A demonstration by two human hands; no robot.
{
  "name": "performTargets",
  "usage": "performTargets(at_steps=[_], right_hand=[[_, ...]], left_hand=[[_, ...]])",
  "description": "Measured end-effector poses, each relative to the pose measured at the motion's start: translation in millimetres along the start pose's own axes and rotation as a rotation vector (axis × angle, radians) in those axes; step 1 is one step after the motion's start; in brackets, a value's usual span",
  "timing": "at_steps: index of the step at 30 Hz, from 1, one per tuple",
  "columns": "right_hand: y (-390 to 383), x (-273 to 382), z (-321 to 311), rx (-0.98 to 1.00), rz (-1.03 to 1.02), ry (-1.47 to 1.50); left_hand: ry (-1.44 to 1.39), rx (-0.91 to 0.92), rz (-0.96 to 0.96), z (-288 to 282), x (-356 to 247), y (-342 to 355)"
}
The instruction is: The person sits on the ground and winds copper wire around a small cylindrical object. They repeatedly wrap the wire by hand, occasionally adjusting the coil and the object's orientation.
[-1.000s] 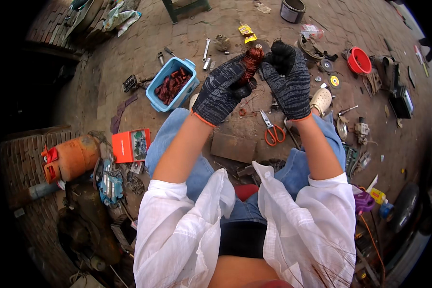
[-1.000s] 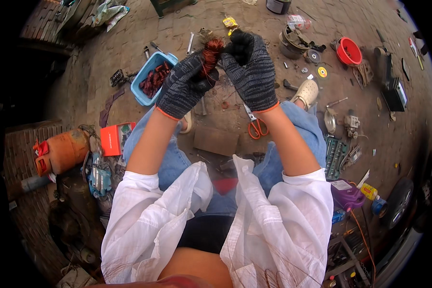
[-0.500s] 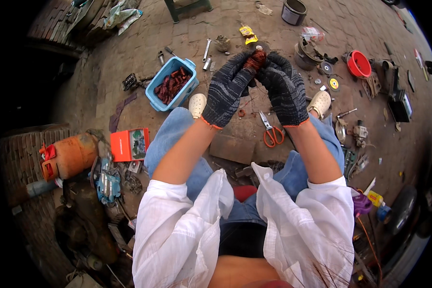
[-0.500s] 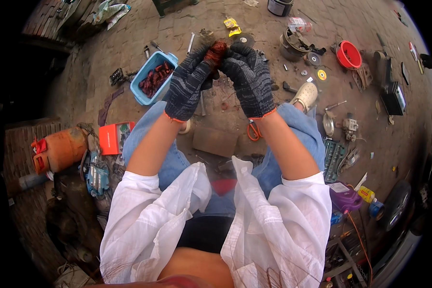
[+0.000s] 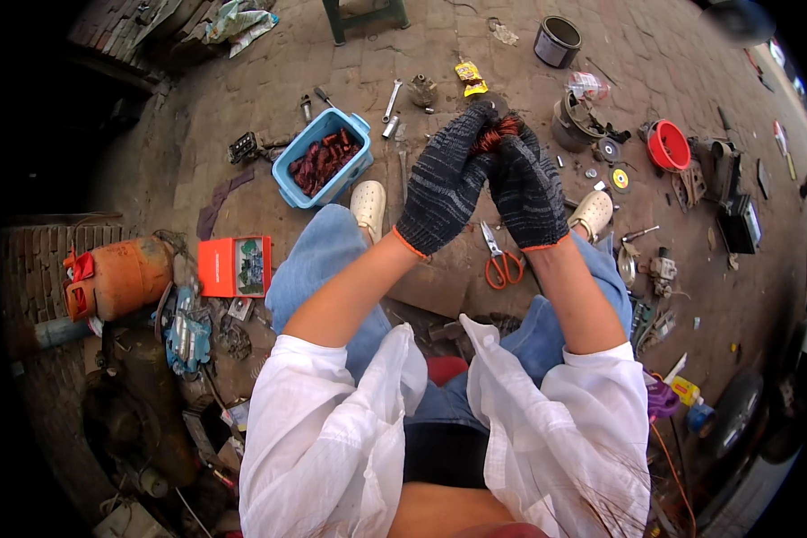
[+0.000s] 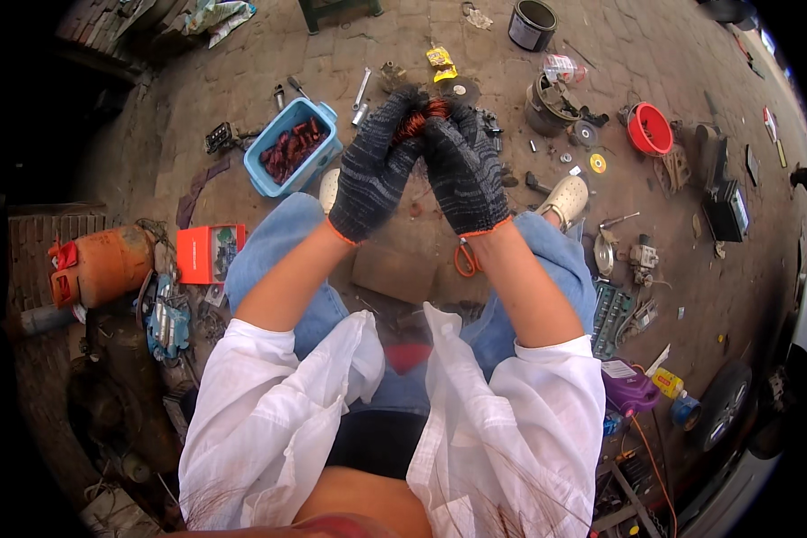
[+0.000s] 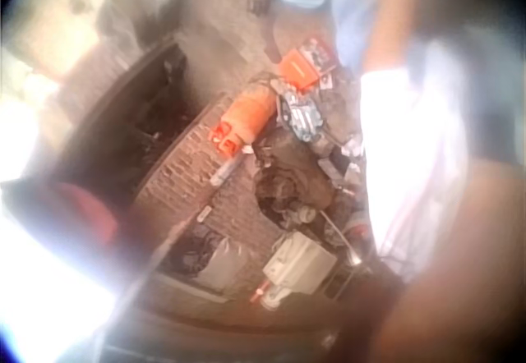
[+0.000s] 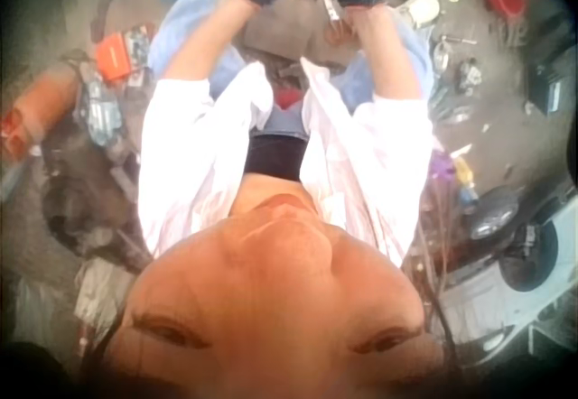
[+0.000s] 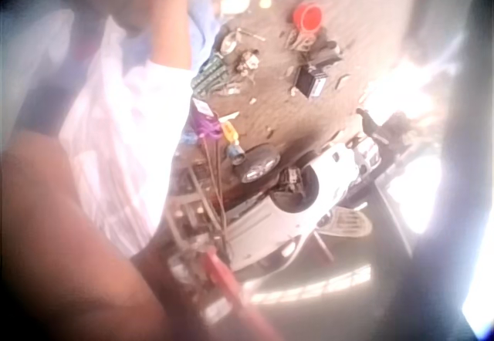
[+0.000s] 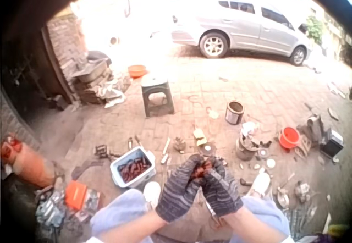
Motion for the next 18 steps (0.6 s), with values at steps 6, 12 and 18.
performTargets(at_steps=[6, 12, 18], right_hand=[[-2.3, 6.0, 4.0, -0.041, -0.118, -0.06], [-12.0, 39.1, 16.4, -0.256, -0.326, -0.81], [-2.4, 10.6, 22.1, 0.117, -0.159, -1.07]], left_hand=[[-0.004, -0.018, -0.022, 0.2, 4.6, -0.7], [0.025, -0.035, -0.081, -1.3, 5.0, 0.8], [0.053, -0.047, -0.141, -14.6, 20.3, 5.1]])
Point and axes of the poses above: each hand's wrist, its own y-axis towards the middle knuckle, its own z-axis out of the palm, x = y × z, the point moved 8 cm from there along y, towards the middle knuckle, and after that the axes turned 9 degrees about x, right-handed, at the moved point
